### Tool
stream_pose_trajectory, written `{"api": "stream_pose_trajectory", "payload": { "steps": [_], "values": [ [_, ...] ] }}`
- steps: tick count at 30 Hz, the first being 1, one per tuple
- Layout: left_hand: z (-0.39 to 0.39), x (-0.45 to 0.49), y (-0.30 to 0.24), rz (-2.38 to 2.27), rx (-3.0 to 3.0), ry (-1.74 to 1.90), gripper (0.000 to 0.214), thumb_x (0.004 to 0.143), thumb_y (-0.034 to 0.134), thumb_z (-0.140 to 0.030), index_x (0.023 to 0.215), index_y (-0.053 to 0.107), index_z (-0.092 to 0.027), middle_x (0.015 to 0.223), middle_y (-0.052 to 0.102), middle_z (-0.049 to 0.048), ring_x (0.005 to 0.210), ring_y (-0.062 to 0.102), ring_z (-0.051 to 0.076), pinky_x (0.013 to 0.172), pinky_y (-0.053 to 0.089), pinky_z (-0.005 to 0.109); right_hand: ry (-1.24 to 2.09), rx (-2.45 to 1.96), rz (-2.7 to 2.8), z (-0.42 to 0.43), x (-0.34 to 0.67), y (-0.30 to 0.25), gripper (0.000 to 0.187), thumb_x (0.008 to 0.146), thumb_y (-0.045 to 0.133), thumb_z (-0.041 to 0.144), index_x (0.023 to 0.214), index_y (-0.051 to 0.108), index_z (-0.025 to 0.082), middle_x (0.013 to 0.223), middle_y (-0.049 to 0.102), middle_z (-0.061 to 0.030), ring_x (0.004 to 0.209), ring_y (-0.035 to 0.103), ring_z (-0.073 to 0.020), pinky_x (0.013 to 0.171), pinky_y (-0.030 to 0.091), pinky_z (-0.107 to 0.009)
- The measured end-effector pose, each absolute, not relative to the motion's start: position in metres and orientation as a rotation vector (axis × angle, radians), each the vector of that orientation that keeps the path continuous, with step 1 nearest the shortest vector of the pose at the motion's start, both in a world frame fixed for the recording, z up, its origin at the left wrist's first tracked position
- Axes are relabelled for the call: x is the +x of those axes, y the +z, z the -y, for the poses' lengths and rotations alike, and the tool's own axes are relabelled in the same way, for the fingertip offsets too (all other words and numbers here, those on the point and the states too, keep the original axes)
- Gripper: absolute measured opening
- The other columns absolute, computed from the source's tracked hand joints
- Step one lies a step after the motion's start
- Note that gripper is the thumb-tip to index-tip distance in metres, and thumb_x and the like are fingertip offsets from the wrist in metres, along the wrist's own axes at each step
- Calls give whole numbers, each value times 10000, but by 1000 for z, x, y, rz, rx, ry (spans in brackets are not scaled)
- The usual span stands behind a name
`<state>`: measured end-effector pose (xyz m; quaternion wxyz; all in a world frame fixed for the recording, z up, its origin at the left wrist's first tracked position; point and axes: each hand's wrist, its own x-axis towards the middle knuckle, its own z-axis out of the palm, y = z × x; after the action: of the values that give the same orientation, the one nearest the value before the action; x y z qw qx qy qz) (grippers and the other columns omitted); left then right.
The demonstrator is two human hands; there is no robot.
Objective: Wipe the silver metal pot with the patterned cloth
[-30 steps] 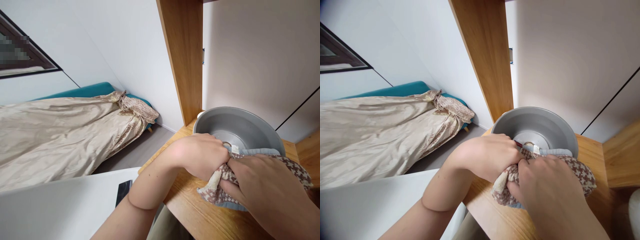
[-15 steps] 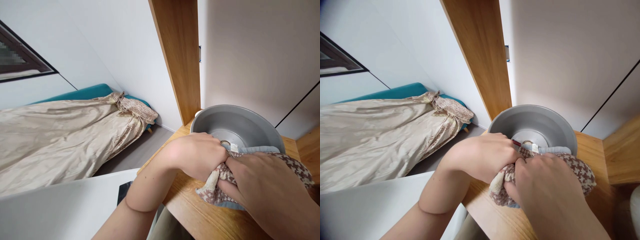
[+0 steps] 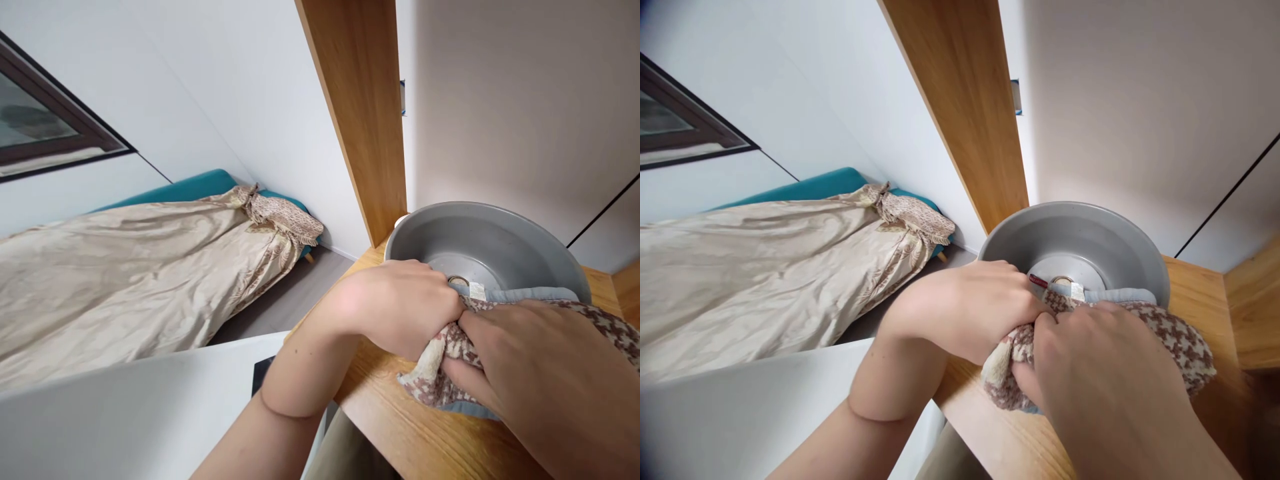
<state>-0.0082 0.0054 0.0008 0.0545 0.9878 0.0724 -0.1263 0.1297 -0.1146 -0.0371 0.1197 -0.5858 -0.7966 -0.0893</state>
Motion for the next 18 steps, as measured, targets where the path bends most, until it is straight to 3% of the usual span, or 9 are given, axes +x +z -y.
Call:
{"api": "stream_pose_trajectory", "payload": {
  "steps": [8, 12, 18],
  "values": [
    [-6, -7, 1, -213, 3007, -384, 193, 801, 721, -313, 668, 630, -205, 716, 735, 25, 575, 610, 166, 487, 338, 308, -146, -1783, 2370, 115, 131, -35, 293, 868, 618, 238, 578, 607, 272, 507, 593, 8, 415, 453, -182, 506, 175, -374],
    [-6, -6, 1, -218, 3007, -383, 253, 778, 746, -324, 618, 592, -203, 645, 691, 17, 526, 571, 153, 458, 308, 304, -100, -1829, 2344, 111, 128, -34, 283, 834, 646, 289, 555, 596, 284, 496, 590, 2, 426, 459, -198, 492, 155, -381],
    [-4, -4, 3, -275, 2982, -490, 242, 762, 751, -302, 623, 578, -206, 620, 665, 3, 512, 531, 145, 473, 322, 299, 322, -2008, 2289, 106, 118, -10, 279, 807, 624, 234, 539, 587, 303, 479, 567, 41, 402, 461, -159, 445, 173, -368]
  ]
}}
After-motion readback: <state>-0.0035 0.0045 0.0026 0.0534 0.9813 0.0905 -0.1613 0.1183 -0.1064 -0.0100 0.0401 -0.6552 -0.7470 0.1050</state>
